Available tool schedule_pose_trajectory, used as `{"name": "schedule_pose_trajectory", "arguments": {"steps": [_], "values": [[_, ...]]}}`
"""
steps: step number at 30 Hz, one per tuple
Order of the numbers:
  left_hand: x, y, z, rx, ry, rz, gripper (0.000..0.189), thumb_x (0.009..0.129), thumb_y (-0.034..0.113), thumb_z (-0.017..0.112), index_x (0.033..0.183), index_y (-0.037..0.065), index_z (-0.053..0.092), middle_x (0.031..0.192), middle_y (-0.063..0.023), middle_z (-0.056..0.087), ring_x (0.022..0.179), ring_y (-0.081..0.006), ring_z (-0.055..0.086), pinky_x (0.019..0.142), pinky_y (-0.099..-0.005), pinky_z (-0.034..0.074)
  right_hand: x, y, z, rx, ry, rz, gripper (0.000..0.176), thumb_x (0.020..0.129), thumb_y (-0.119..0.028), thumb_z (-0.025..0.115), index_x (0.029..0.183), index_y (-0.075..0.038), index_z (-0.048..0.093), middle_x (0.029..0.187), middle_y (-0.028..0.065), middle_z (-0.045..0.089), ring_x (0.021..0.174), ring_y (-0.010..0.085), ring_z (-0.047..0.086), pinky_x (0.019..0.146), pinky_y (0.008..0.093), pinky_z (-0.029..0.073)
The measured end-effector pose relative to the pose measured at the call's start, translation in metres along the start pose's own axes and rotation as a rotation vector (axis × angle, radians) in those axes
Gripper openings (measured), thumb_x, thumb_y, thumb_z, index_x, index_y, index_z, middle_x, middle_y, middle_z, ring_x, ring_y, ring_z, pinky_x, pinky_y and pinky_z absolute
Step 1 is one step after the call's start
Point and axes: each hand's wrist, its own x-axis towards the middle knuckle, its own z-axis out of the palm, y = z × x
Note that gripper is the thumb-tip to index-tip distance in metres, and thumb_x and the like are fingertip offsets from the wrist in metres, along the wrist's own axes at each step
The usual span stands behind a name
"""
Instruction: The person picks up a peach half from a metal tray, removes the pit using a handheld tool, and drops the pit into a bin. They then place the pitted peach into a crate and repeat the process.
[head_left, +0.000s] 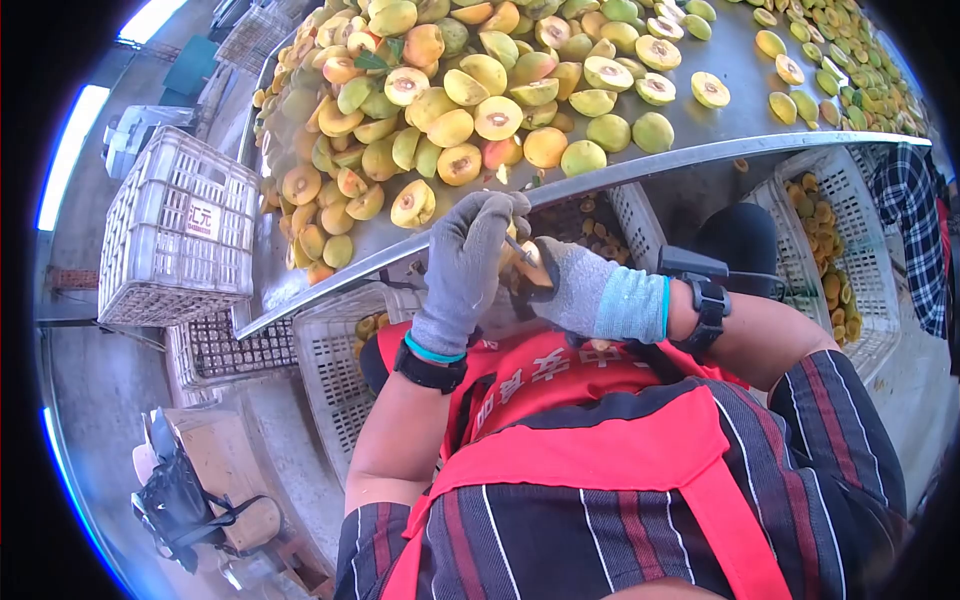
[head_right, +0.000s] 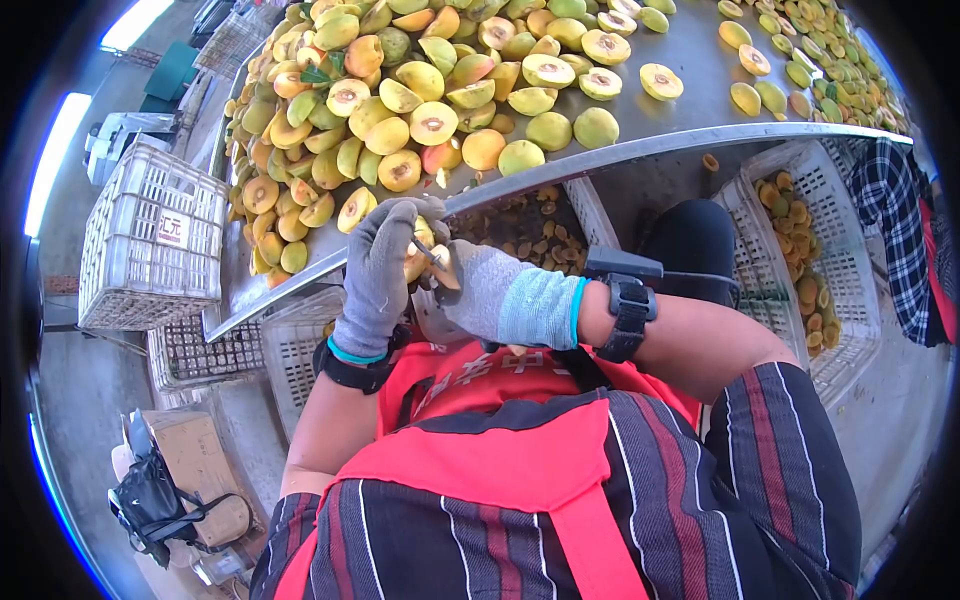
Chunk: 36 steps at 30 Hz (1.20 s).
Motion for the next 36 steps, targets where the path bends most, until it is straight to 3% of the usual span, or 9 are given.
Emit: {"name": "schedule_pose_trajectory", "arguments": {"steps": [1,3,7,9,10,21,26,31,36], "values": [[0.0,0.0,0.0,-0.042,-0.002,0.013,0.024,0.091,0.019,0.05,0.096,-0.002,0.059,0.082,-0.0071,0.062,0.074,-0.0115,0.055,0.07,-0.0251,0.045,0.011,-0.012,-0.015,-0.002,0.0,-0.001,0.025,0.08,-0.016,0.055,0.1,-0.003,0.048,0.063,0.0068,0.055,0.045,0.0136,0.054,0.038,0.0269,0.045],[0.001,-0.009,0.01,-0.016,0.119,0.122,0.023,0.09,0.018,0.05,0.097,-0.002,0.058,0.083,-0.0071,0.062,0.076,-0.0116,0.055,0.072,-0.0253,0.045,0.04,-0.049,-0.057,0.662,-0.527,0.869,0.031,0.077,-0.019,0.054,0.1,0.001,0.052,0.081,0.0204,0.06,0.069,0.0328,0.061,0.063,0.0394,0.051],[-0.002,-0.024,0.008,0.19,0.212,0.451,0.018,0.09,0.014,0.051,0.098,-0.001,0.056,0.096,-0.0099,0.06,0.088,-0.0123,0.056,0.08,-0.0265,0.045,0.033,-0.042,-0.048,0.626,-0.595,0.869,0.03,0.077,-0.019,0.055,0.1,0.0,0.053,0.082,0.0225,0.059,0.075,0.0357,0.06,0.069,0.0413,0.05],[-0.003,-0.026,0.009,0.296,0.202,0.575,0.017,0.09,0.013,0.05,0.098,-0.001,0.055,0.101,-0.0107,0.059,0.091,-0.0123,0.055,0.082,-0.0267,0.044,0.016,-0.029,-0.03,0.314,-0.282,0.376,0.032,0.077,-0.02,0.055,0.102,0.0,0.053,0.081,0.0216,0.06,0.072,0.0358,0.061,0.066,0.0407,0.05],[-0.003,-0.026,0.013,0.24,0.216,0.552,0.016,0.09,0.013,0.05,0.096,0.0,0.055,0.103,-0.0112,0.058,0.091,-0.0126,0.055,0.081,-0.0269,0.044,0.016,-0.029,-0.031,0.313,-0.281,0.375,0.032,0.077,-0.02,0.055,0.102,0.0,0.053,0.081,0.0216,0.06,0.072,0.0358,0.061,0.066,0.0407,0.05],[0.01,0.002,-0.01,0.405,-0.105,0.255,0.024,0.089,0.018,0.052,0.101,-0.002,0.056,0.091,-0.0093,0.06,0.08,-0.013,0.055,0.076,-0.0267,0.045,0.03,-0.039,-0.05,0.645,-0.43,0.829,0.02,0.08,-0.016,0.055,0.096,-0.004,0.051,0.062,0.0053,0.054,0.044,0.0131,0.053,0.04,0.0264,0.044],[-0.002,-0.016,0.006,0.004,0.108,0.407,0.023,0.088,0.018,0.052,0.093,-0.004,0.058,0.088,-0.0095,0.061,0.077,-0.0115,0.056,0.072,-0.0254,0.046,0.032,-0.036,-0.053,0.738,-0.578,0.902,0.019,0.079,-0.016,0.051,0.088,0.0,0.053,0.06,0.0101,0.057,0.047,0.0192,0.058,0.042,0.0302,0.047],[0.011,0.004,-0.014,0.311,-0.231,0.054,0.026,0.09,0.019,0.048,0.087,-0.003,0.061,0.087,-0.009,0.061,0.076,-0.0117,0.056,0.07,-0.0245,0.044,0.028,-0.037,-0.053,0.773,-0.635,1.038,0.016,0.078,-0.017,0.053,0.081,-0.001,0.054,0.056,0.0079,0.056,0.042,0.0181,0.056,0.038,0.0291,0.045],[0.009,-0.005,-0.002,-0.065,-0.029,-0.015,0.025,0.09,0.019,0.049,0.091,-0.002,0.061,0.085,-0.0088,0.062,0.077,-0.0132,0.057,0.073,-0.0258,0.045,0.023,-0.032,-0.047,1.066,-0.471,1.022,0.024,0.077,-0.02,0.06,0.09,-0.001,0.052,0.053,0.004,0.051,0.037,0.0135,0.05,0.034,0.025,0.039]]}}
